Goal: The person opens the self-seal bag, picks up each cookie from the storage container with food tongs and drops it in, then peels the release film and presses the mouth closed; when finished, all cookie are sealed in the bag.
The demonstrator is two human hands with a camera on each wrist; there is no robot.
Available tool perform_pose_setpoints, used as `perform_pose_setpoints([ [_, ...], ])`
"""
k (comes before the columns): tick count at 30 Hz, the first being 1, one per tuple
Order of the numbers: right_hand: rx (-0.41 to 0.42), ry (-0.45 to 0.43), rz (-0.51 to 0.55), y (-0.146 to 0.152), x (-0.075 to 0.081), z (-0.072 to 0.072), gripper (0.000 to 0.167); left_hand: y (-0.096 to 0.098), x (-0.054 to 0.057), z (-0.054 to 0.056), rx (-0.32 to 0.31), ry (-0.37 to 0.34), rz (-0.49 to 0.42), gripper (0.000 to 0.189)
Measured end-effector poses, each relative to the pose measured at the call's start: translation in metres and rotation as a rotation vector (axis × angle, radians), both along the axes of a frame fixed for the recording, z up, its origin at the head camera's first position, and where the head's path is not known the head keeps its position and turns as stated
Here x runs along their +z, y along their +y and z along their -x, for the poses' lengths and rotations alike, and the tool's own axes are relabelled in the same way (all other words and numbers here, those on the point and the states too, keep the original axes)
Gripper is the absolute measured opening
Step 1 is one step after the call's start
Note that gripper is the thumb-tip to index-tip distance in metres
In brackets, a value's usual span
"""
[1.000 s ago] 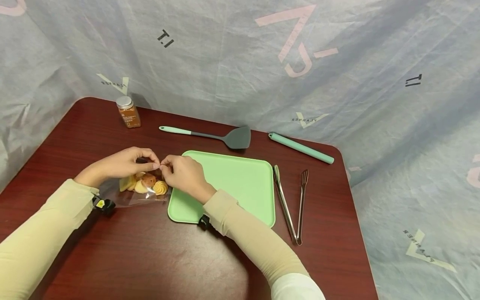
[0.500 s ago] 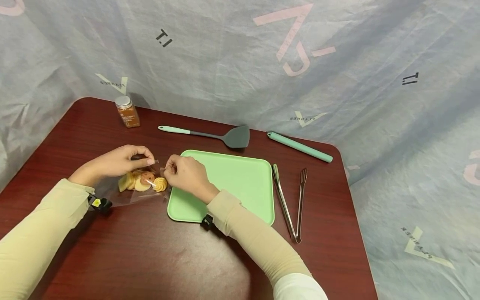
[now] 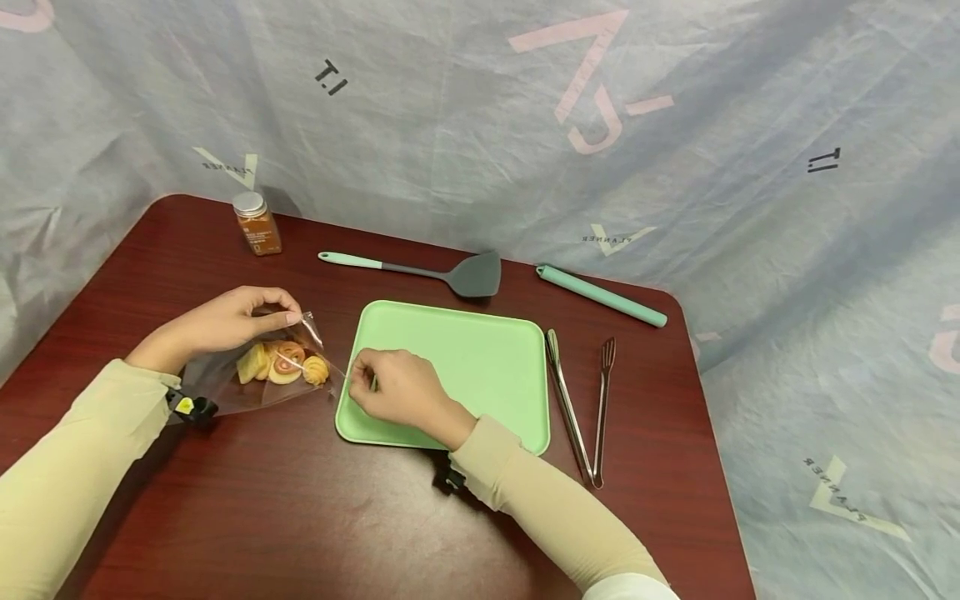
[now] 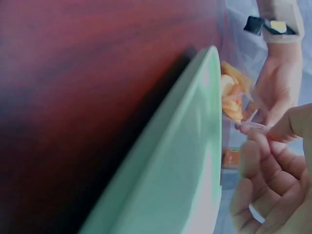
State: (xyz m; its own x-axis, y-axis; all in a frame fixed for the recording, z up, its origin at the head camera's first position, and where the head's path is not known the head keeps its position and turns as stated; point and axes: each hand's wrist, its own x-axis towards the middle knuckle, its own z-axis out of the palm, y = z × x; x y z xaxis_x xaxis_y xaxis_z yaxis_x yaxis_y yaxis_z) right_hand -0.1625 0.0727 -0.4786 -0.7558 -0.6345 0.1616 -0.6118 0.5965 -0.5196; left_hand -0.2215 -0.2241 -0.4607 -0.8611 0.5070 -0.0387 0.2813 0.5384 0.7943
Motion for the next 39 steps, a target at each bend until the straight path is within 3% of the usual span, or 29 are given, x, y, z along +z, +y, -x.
perform_pose_setpoints([
  [10, 0.083, 0.036, -0.064, 0.029, -0.002, -0.036, 0.010, 0.000, 0.001, 0.000, 0.019, -0.029, 0.008, 0.019],
  [18, 0.283, 0.083, 0.001, 0.050, -0.007, -0.058, 0.013, 0.000, 0.002, -0.003, 0.015, -0.033, -0.010, 0.021],
  [27, 0.425, 0.133, -0.057, 0.055, -0.009, -0.084, 0.010, 0.004, 0.000, -0.005, 0.017, -0.044, -0.013, 0.021],
  [33, 0.480, 0.161, -0.116, 0.060, -0.010, -0.102, 0.009, 0.007, 0.000, -0.003, -0.024, -0.049, -0.026, 0.019],
  [39, 0.519, 0.184, -0.114, 0.059, -0.011, -0.109, 0.010, 0.010, -0.002, -0.003, -0.062, -0.061, -0.066, 0.013],
])
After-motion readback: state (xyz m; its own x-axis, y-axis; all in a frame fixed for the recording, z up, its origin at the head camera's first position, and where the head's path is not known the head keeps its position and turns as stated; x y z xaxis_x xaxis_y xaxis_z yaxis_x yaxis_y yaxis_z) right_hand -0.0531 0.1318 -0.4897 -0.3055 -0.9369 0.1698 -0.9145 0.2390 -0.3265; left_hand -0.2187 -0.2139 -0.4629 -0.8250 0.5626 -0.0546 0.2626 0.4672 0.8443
